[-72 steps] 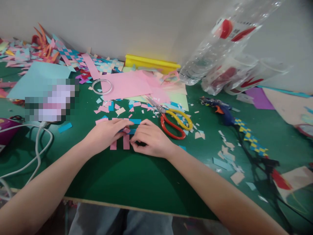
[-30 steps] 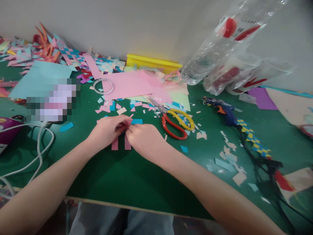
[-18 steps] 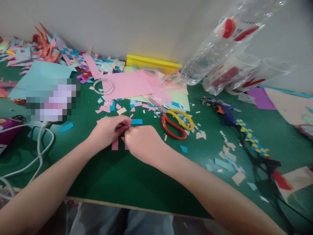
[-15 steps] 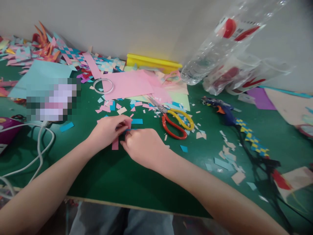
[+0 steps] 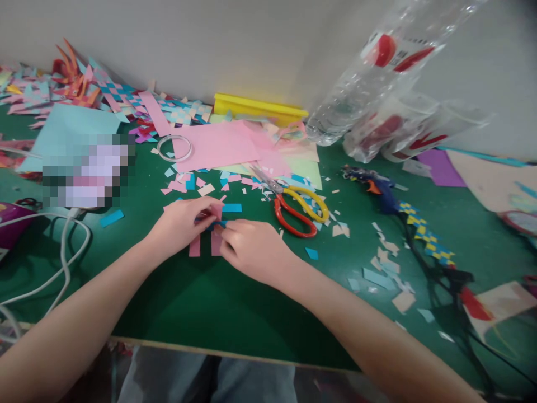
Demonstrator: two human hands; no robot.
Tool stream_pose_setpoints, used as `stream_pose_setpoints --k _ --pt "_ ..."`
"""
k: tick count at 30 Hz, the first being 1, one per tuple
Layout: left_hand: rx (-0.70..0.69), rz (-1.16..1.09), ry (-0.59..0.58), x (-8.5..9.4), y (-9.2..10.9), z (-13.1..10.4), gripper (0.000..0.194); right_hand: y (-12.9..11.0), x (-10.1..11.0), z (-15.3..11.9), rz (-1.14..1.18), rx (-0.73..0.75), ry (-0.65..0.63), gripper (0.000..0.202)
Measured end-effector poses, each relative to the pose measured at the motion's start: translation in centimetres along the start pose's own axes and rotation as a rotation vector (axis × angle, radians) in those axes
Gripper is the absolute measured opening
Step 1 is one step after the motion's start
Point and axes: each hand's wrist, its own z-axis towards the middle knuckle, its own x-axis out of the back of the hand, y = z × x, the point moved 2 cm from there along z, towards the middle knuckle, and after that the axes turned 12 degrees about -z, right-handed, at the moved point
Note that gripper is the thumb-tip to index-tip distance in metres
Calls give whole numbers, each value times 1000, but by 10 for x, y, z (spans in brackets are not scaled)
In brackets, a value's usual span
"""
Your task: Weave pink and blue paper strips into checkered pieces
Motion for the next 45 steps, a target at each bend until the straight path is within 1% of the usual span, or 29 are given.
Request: stream_pose_setpoints --k 4,8,13,17,19,23,26,29,33,37,41,45 --pt "-22 12 -5 1 1 -1 20 11 -6 6 62 -10 71 23" --pt "-39 36 -23 1 2 -1 22 17 -12 10 122 -49 115 23" --pt "-48 106 -48 -1 4 -4 30 17 -13 10 181 -96 85 18" --pt "-119 246 -31 -1 7 -9 41 16 -13 9 187 -111 89 20" --pt "-157 288 -51 0 8 -11 45 16 -13 9 181 -102 74 22" --pt "-208 298 -110 0 7 -10 48 17 -9 11 217 -75 16 21" --pt "-186 327 -118 -2 4 -9 52 18 -4 11 239 -50 -35 23" --pt "-180 345 -121 -4 1 -7 52 18 0 11 232 -53 -63 24" --pt "-181 326 -136 -5 -2 -6 54 17 0 12 251 -40 -37 19" --pt "-182 314 -145 -6 -3 -5 54 17 -2 13 233 -50 -28 19" --pt "-174 310 -146 -7 -3 -5 53 18 -1 14 283 -34 -7 20" --pt "-165 321 -142 -7 -4 -5 52 21 2 16 358 -37 -42 19"
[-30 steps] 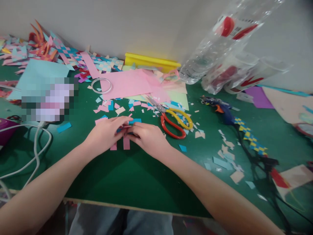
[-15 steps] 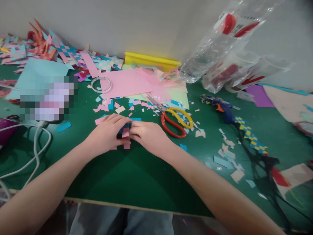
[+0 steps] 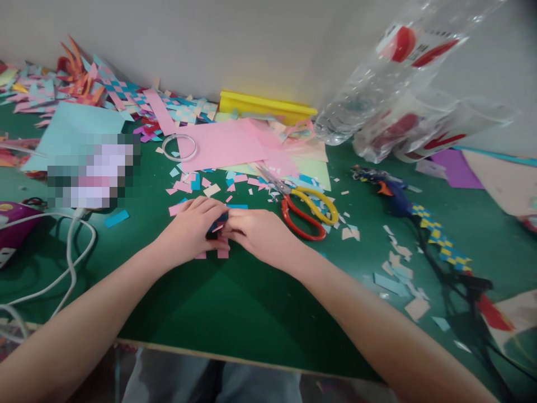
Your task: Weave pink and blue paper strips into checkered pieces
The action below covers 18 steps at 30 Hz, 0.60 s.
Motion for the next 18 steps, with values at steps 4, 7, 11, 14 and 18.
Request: stream_pose_setpoints --k 4,7,11,14,18 --pt "1 8 0 0 0 0 52 5 -1 1 70 36 -8 20" --pt "13 1 -5 1 1 1 51 9 -3 2 69 65 3 19" --pt "16 -9 -9 2 1 1 52 6 -3 1 -16 70 -5 16" --pt "-2 -12 -10 1 0 0 56 0 -1 0 -134 77 -29 19" --pt "-13 -8 -6 0 -1 -1 60 -5 1 -2 -236 86 -10 23"
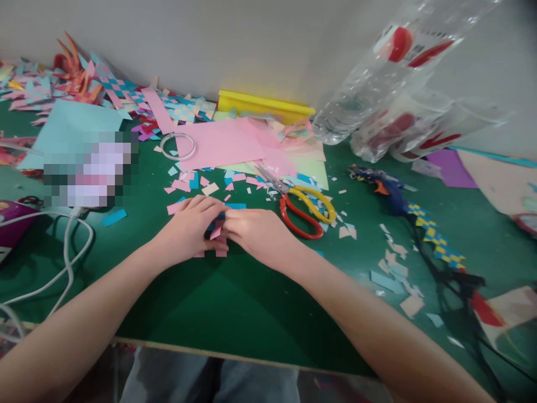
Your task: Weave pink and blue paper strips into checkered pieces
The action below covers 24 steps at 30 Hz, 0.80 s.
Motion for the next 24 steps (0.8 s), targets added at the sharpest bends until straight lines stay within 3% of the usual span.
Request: stream_pose_setpoints --k 14,24 --pt "42 22 -20 0 3 2 54 11 -4 2 291 -11 13 21" --pt "34 32 -21 0 1 1 58 18 -9 4 363 -3 45 20"
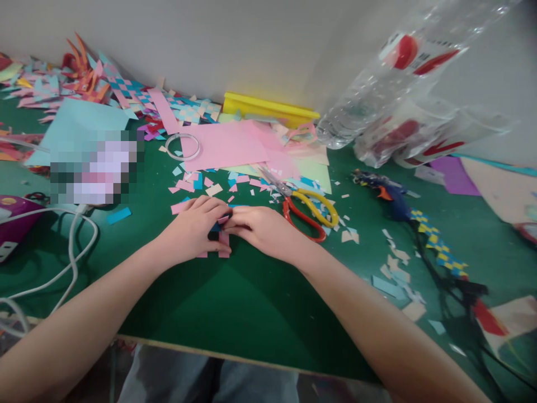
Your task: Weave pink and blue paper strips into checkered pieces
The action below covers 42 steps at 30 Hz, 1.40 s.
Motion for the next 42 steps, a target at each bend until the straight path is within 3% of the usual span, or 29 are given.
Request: stream_pose_setpoints --k 12,21,31,42 --pt "9 -19 8 0 2 0 65 -13 3 -5 -296 55 -73 20" --pt "2 -35 13 0 0 0 61 -13 -3 -2 -349 45 -1 20" --pt "0 -36 29 -1 0 0 65 -11 -2 -7 -670 358 166 31" --pt "-20 -39 50 -2 -2 -1 65 -12 -2 -7 -725 461 282 31"
